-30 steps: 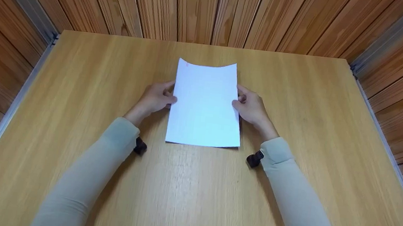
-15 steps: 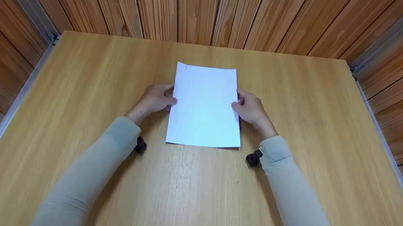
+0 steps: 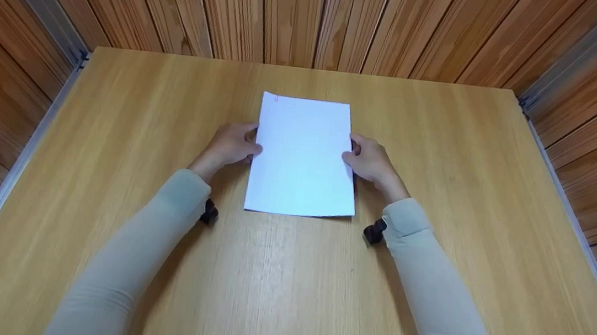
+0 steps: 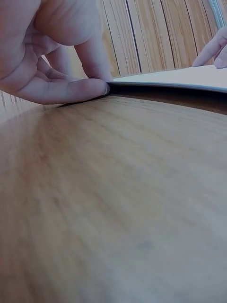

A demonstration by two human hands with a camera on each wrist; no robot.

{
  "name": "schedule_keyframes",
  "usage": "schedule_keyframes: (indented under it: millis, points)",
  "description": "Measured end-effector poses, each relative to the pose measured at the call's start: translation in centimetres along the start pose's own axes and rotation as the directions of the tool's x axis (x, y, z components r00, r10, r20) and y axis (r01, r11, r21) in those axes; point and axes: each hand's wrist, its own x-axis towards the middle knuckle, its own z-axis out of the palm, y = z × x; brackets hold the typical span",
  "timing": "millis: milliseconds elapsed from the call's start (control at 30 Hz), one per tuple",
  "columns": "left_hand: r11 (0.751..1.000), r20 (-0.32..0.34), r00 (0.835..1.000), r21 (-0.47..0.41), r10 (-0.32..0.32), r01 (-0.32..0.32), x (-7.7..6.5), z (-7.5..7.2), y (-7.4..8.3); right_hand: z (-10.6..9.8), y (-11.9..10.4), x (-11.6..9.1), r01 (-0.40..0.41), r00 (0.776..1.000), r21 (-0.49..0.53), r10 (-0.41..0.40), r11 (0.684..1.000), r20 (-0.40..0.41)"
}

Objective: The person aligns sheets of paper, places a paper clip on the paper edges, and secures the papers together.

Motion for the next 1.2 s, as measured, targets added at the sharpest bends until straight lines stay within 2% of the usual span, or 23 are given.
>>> schedule_keyframes:
  millis: [167, 533, 733, 933, 1200]
  points:
    - [0.999, -0.002, 1.000, 0.013, -0.030, 0.030, 0.2, 0.1, 0.1, 0.2, -0.2, 0.1, -0.024, 1.000, -0.004, 0.024, 1.000, 0.003]
    - [0.990, 0.007, 0.995, 0.100, -0.098, 0.097, 0.8, -0.2, 0.8, 0.4, -0.5, 0.3, -0.048, 0.999, -0.053, 0.049, 0.997, 0.017]
    - [0.988, -0.021, 0.995, 0.118, -0.097, 0.099, 0.7, -0.1, 1.1, 0.7, -1.0, 0.5, -0.082, 0.997, -0.077, 0.083, 0.994, 0.006]
    - [0.988, -0.038, 0.998, 0.147, -0.045, 0.050, 0.5, -0.1, 1.2, 1.1, -1.3, 0.7, -0.055, 0.998, -0.139, 0.051, 0.989, -0.034]
    - [0.989, -0.036, 0.997, 0.125, -0.072, 0.076, 0.9, -0.3, 1.3, 1.4, -2.2, 0.4, -0.161, 0.986, -0.144, 0.152, 0.976, -0.074]
